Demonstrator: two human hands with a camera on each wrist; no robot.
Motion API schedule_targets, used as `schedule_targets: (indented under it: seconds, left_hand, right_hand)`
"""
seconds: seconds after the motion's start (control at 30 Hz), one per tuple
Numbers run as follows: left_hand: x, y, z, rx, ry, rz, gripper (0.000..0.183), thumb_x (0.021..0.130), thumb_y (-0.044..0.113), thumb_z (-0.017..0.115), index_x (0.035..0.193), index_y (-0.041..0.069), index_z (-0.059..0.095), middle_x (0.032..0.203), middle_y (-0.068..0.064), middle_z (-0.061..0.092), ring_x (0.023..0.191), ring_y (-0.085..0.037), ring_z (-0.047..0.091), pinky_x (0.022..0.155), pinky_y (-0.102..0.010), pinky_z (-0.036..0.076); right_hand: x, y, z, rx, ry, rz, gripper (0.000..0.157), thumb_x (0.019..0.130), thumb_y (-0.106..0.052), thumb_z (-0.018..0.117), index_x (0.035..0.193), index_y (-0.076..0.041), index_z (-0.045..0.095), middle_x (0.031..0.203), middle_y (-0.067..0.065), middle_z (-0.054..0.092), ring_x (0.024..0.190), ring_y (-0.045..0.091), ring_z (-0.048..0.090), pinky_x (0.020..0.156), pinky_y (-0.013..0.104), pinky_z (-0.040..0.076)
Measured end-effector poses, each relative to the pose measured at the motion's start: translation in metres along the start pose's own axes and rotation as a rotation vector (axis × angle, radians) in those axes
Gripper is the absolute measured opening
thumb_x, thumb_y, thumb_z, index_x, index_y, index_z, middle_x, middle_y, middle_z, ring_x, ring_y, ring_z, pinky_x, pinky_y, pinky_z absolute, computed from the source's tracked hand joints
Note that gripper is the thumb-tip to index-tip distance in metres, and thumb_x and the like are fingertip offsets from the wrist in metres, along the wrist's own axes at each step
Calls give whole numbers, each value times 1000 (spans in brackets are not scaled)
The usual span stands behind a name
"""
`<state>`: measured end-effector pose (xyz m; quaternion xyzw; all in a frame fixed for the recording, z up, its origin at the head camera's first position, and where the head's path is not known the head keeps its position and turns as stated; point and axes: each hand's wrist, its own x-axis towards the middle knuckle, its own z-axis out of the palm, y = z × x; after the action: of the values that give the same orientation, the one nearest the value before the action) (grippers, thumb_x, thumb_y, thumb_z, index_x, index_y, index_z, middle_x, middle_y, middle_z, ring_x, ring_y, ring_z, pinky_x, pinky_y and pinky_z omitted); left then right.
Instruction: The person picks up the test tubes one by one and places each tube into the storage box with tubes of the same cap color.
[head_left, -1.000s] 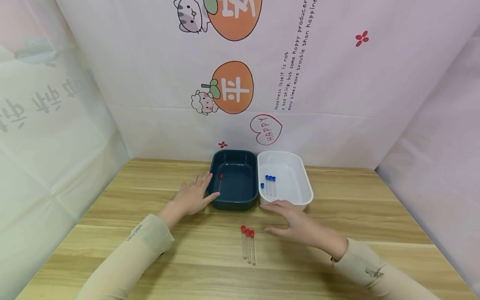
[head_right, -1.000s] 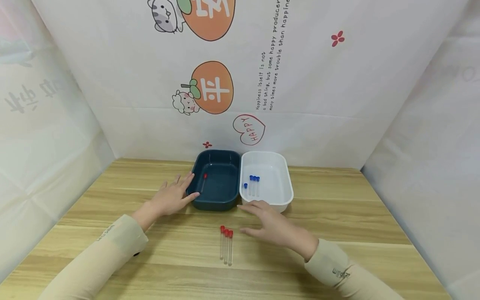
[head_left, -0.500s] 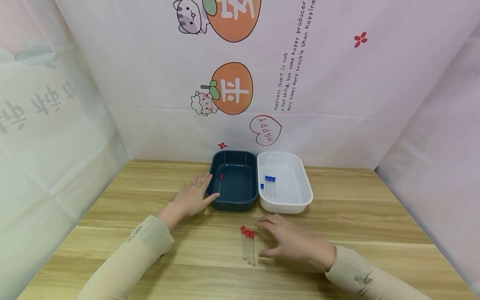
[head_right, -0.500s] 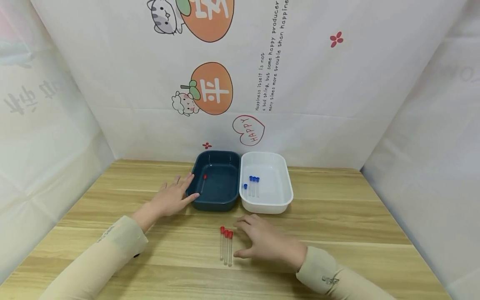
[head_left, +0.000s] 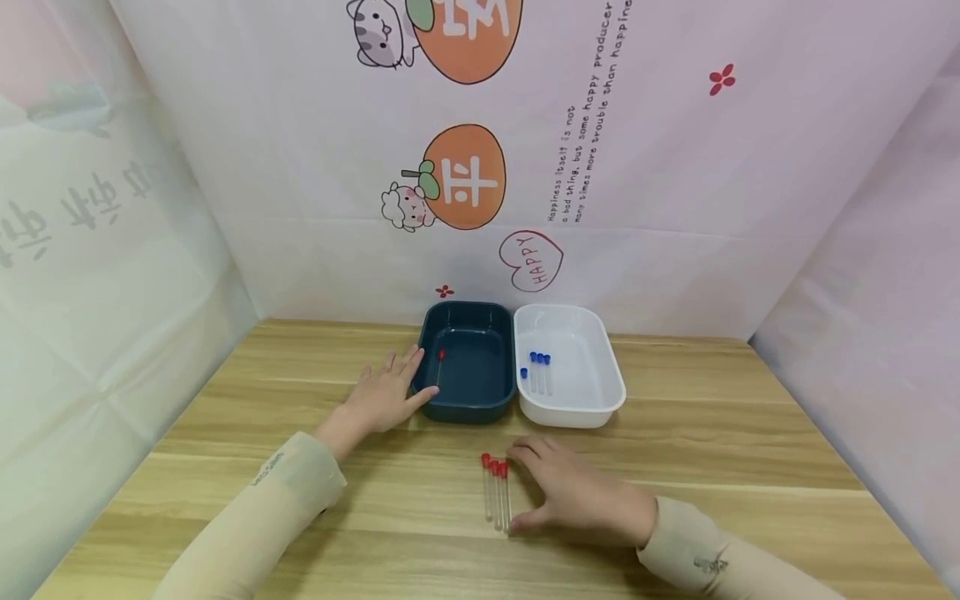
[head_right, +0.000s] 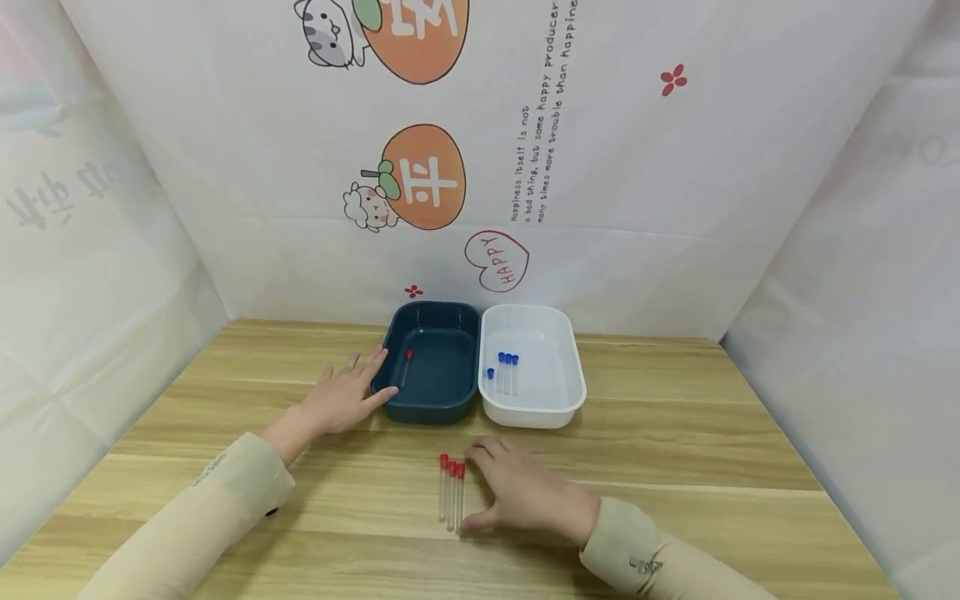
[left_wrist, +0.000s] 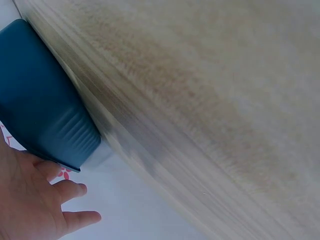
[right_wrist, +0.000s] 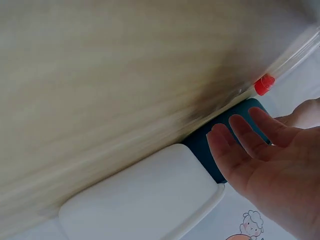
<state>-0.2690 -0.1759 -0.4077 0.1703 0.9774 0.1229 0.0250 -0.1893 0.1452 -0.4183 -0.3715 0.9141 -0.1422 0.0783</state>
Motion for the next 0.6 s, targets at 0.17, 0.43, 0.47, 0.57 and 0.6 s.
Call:
schedule_targets:
  seconds: [0.17, 0.43, 0.47, 0.57, 0.6]
  left_hand:
    - [-1, 1, 0, 1, 7, 2, 84, 106, 61, 39, 165, 6, 16, 170, -11, 13, 153, -45, 13, 114, -73, 13]
    - [0, -1, 1, 12, 7, 2, 84, 105, 62, 39, 165, 7, 15, 170, -10, 13, 153, -45, 14, 115, -73, 14]
    - [1, -1, 1, 11, 6, 1, 85, 105, 63, 38, 165, 8, 15, 170, -9, 13, 153, -45, 14, 115, -73, 14]
    - [1, -1, 1, 8, 9, 4, 85, 105, 63, 39, 165, 7, 15, 170, -10, 13, 153, -45, 14, 114, -74, 14]
    - [1, -1, 1, 8, 8, 2, 85, 105, 63, 38, 165, 8, 15, 170, -10, 13, 153, -45, 14, 115, -73, 14]
  right_hand:
    - [2, -4, -2, -31, -15, 1, 101, 77, -73, 75, 144, 0, 54, 144, 12, 52, 135, 29, 47, 113, 47, 40]
    - [5, -11, 0, -60, -86, 32, 104, 76, -72, 77, 145, 1, 53, 150, 15, 47, 138, 31, 44, 112, 48, 40]
    - [6, -11, 1, -62, -84, 34, 103, 76, -71, 78, 145, 1, 53, 150, 15, 48, 138, 31, 44, 112, 48, 40]
    - [6, -11, 2, -73, -71, 29, 102, 76, -70, 79, 145, 1, 53, 149, 15, 48, 137, 31, 44, 112, 48, 40]
    - [6, -11, 3, -76, -67, 28, 102, 76, -69, 79, 145, 1, 52, 149, 15, 48, 138, 31, 44, 113, 48, 40]
